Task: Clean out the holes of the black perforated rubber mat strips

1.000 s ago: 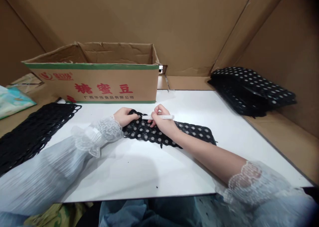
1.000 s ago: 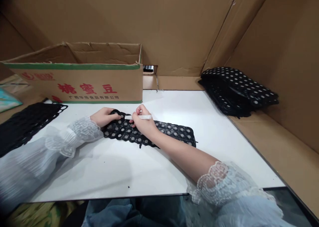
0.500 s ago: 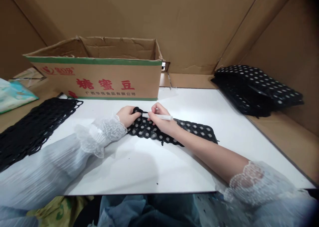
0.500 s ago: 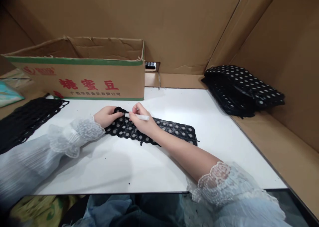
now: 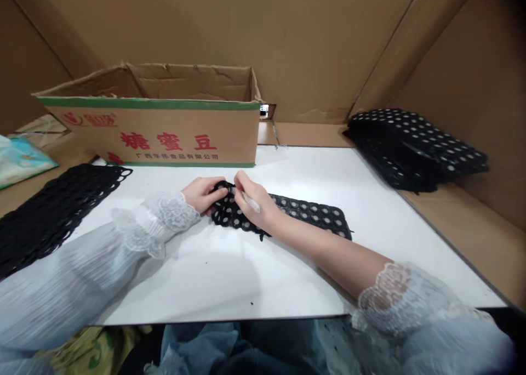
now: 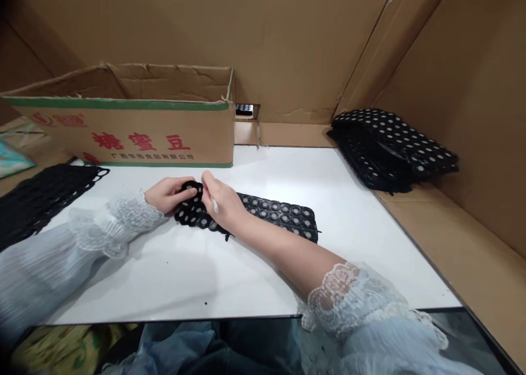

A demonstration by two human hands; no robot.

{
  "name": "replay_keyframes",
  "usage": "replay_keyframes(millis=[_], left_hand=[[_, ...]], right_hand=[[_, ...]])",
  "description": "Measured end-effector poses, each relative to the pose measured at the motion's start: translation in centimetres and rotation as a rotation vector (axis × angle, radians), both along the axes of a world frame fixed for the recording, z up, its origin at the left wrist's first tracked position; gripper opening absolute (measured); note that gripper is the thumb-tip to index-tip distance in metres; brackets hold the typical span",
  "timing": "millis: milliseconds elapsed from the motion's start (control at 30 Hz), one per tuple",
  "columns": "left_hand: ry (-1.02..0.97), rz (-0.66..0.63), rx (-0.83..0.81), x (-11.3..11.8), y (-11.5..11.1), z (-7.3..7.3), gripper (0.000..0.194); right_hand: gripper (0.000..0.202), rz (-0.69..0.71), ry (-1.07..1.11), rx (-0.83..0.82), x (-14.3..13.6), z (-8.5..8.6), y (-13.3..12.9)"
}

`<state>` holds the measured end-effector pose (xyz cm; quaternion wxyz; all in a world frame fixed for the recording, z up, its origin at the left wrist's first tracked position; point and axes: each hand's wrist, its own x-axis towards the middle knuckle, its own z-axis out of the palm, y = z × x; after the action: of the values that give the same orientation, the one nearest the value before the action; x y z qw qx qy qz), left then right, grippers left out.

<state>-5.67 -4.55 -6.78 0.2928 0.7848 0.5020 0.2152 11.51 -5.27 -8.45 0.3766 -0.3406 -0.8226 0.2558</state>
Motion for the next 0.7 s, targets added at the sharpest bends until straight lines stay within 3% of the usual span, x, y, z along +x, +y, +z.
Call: replay_keyframes(millis=[100, 233, 333, 433, 533, 700], left_hand=[[-0.117, -0.015, -0.153, -0.8, 1.2, 0.0, 0.023], [-0.338, 0.057, -0.362, -1.1, 1.7, -0.4, 0.026], [-0.413, 0.166, -0.407, -0.9, 1.2, -0.9, 0.030], [-0.419, 0.270, -0.338, -0.3, 0.6, -1.3, 0.033], [-0.471, 0.318, -0.275, 0.2, 0.4, -1.5, 0.034], [-0.609, 0.362, -0.307, 0.5, 0.5, -1.6, 0.041]], right_hand=[[0.003, -0.093, 0.083, -0.068, 0.4, 0.0, 0.4], [0.013, -0.219, 0.068, -0.017, 1.0, 0.0, 0.7], [0.027, -0.156, 0.020, -0.087, 1.2, 0.1, 0.7], [0.037, -0.065, -0.005, -0.219, 1.6, 0.3, 0.9], [0.036, 0.000, -0.018, -0.329, 2.3, 0.7, 1.5], [0.034, 0.085, -0.049, -0.422, 3.8, 1.3, 2.6]])
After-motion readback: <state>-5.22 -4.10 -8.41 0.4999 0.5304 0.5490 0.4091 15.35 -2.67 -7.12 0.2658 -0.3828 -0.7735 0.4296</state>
